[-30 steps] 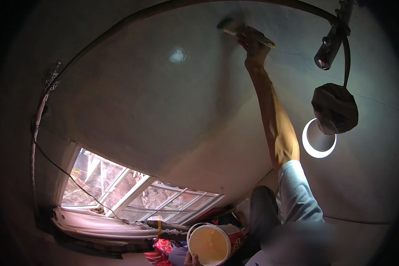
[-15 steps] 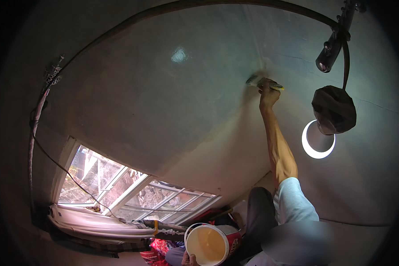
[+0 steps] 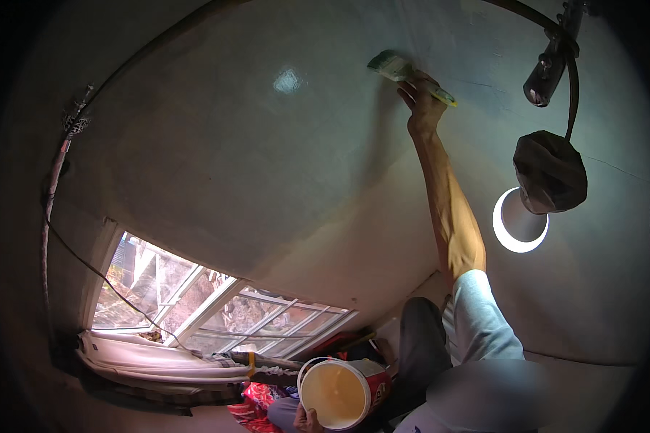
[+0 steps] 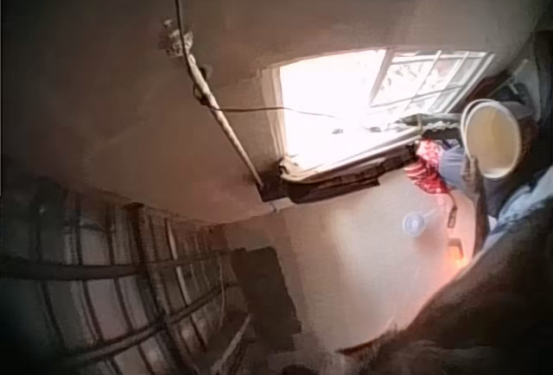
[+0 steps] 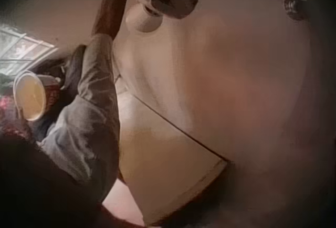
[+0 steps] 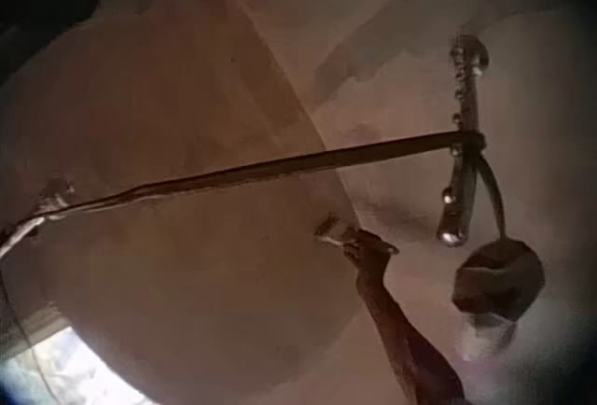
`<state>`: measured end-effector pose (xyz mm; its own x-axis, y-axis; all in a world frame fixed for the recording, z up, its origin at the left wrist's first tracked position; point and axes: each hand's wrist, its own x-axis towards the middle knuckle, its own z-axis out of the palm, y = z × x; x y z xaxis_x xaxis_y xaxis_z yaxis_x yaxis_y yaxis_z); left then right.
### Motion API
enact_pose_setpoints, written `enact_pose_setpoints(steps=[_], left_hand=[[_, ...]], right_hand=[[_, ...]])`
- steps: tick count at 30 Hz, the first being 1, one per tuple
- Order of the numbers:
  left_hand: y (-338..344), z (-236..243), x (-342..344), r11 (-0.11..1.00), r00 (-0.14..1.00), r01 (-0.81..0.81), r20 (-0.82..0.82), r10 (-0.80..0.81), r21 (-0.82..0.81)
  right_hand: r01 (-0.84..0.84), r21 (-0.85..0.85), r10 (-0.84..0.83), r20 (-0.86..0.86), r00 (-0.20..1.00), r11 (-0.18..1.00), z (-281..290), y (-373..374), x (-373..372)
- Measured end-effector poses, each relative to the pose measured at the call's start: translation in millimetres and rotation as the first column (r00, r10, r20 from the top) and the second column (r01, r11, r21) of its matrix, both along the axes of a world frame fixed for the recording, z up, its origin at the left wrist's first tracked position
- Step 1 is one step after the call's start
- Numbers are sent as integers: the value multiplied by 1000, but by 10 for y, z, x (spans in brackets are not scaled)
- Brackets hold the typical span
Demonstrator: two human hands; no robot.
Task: The person sits on the floor and paints the ceiling using a paintbrush and a bucket of yellow paint. They repeatedly dip the brush into the bucket and apply paint to the ceiling surface.
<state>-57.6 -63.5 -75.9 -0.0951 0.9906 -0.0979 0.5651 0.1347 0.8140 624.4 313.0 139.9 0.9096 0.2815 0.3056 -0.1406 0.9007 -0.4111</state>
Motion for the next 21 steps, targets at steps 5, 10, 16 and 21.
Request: enact_pose_setpoints(steps=[5, 10, 16, 21], left_hand=[[155, 446, 514, 983, 986, -134, 84, 145, -127], [115, 697, 611, 994, 996, -58, 56, 64, -98], [123, 603, 550, 984, 994, -102, 30, 108, -145], [167, 424, 473, 995, 996, -43, -85, 35, -94]], right_hand=[[-72, -208, 26, -214, 976, 976, -1063, -261, -114], [-138, -371, 5, -337, 941, 919, -2032, -298, -358], [-76, -539, -101, -292, 951, 839, -2221, -274, -398], [48, -488, -85, -53, 995, 871, -1409, -261, -322]])
